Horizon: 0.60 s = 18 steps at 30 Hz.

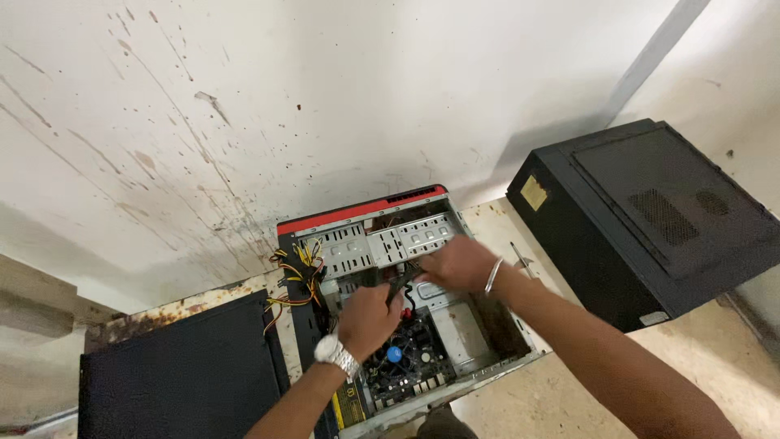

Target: The person works inside an open desktop computer case, connecting internal power and data cables to the motherboard and other components. They route and organize the wires within the chassis throughout the clip.

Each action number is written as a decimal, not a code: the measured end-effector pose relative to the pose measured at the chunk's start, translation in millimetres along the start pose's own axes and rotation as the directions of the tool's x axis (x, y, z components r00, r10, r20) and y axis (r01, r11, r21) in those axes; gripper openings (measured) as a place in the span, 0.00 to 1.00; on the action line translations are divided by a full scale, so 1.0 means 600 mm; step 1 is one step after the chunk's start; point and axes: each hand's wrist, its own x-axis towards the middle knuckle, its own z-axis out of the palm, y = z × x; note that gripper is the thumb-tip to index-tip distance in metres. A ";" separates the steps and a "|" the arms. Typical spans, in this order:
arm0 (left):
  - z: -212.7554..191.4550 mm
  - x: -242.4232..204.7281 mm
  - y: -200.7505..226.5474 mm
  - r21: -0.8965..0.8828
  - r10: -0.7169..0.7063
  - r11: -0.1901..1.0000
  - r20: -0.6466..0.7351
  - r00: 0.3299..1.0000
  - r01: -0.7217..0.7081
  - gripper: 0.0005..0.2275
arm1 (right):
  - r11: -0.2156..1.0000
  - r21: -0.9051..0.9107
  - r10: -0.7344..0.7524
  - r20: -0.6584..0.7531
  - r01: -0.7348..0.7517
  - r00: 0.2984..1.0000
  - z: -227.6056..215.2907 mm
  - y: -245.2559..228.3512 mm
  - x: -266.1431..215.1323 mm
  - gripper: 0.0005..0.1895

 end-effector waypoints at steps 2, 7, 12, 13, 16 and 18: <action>0.003 0.025 -0.041 0.076 -0.030 0.997 -0.054 0.998 0.034 0.15 | 0.694 0.507 0.360 0.370 -0.511 0.856 -0.033 -0.048 0.020 0.15; 0.027 0.008 -0.050 0.126 0.045 0.991 0.044 0.998 -0.050 0.14 | 0.959 0.273 -0.063 -0.057 0.077 0.996 0.072 -0.052 -0.015 0.25; 0.031 0.048 -0.092 0.386 0.170 0.906 0.040 0.985 -0.172 0.21 | 0.967 0.223 -0.072 -0.222 0.123 0.972 0.033 -0.026 -0.008 0.13; 0.007 0.053 -0.082 0.301 0.140 0.944 0.006 0.990 -0.135 0.09 | 0.960 0.250 -0.058 -0.257 0.124 0.965 0.032 -0.033 0.004 0.14; 0.038 0.042 -0.059 0.266 0.070 0.962 -0.034 0.997 -0.058 0.08 | 0.911 0.413 0.093 -0.227 0.009 0.969 0.075 -0.024 -0.022 0.14; 0.036 0.048 -0.029 0.355 0.056 0.935 -0.094 0.994 -0.019 0.18 | 0.862 0.500 0.205 -0.198 -0.081 0.958 0.097 -0.015 -0.020 0.18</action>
